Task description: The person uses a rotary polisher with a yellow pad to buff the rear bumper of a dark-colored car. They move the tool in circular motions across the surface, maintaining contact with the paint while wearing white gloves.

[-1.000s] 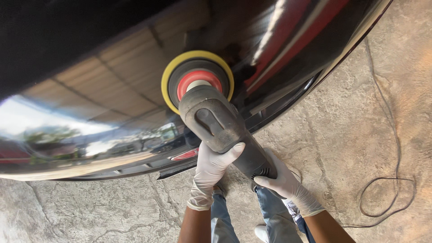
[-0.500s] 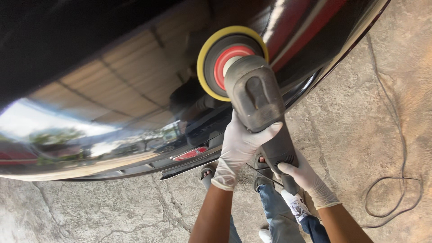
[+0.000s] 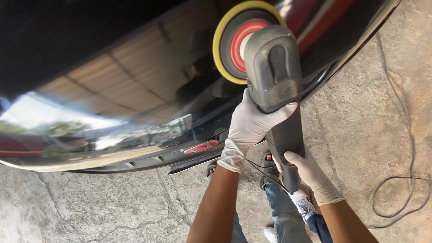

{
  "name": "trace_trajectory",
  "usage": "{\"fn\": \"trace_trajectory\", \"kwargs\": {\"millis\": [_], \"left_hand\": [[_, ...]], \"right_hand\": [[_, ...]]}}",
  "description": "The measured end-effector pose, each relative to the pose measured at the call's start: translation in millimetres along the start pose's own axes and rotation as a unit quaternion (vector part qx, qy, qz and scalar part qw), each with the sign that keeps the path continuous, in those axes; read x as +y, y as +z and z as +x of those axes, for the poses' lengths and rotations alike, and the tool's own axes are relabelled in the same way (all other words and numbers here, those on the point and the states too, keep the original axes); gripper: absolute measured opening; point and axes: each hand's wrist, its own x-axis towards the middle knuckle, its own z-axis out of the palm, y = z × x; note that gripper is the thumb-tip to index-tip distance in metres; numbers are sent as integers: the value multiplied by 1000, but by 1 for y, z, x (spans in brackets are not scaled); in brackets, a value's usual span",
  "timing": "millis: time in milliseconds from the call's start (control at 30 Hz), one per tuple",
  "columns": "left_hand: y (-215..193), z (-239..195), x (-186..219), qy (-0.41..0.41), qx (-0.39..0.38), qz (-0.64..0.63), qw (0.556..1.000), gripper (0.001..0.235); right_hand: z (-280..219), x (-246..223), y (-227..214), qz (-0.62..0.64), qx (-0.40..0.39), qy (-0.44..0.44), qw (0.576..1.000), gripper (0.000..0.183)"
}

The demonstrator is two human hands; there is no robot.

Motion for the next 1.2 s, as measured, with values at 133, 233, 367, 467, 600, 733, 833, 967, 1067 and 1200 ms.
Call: {"fn": "trace_trajectory", "kwargs": {"millis": [133, 233, 367, 467, 600, 733, 833, 967, 1067, 1200], "left_hand": [[-21, -5, -14, 6, 15, -17, 1000, 86], [-37, -11, -20, 5, 20, -29, 999, 88], [-57, -16, -33, 15, 15, -96, 995, 87], [-70, -15, -47, 23, 21, -119, 992, 89], [-92, -22, -59, 25, 32, -133, 990, 90], [-106, -22, -72, 39, 16, -175, 984, 91], [-116, -26, -75, 46, 19, -183, 982, 90], [-128, -30, -85, 54, 18, -170, 984, 89], [-137, -27, -100, 62, 19, -186, 980, 88], [-151, -27, -110, 88, 25, -212, 973, 85]], "right_hand": [[2, -15, 37, -52, -21, 21, 998, 28], [2, -18, 60, -111, 2, 35, 993, 25], [2, -1, 64, -99, -33, 51, 993, 29], [0, 15, 70, -99, -41, 58, 993, 40], [-4, 27, 81, -98, -33, 67, 992, 49], [-3, 30, 101, -114, -43, 70, 990, 54], [-5, 31, 113, -115, -14, 87, 989, 53], [-9, 32, 127, -122, -8, 103, 987, 52], [-8, 24, 148, -121, -10, 107, 987, 54], [-3, 36, 159, -119, -27, 87, 989, 66]]}}
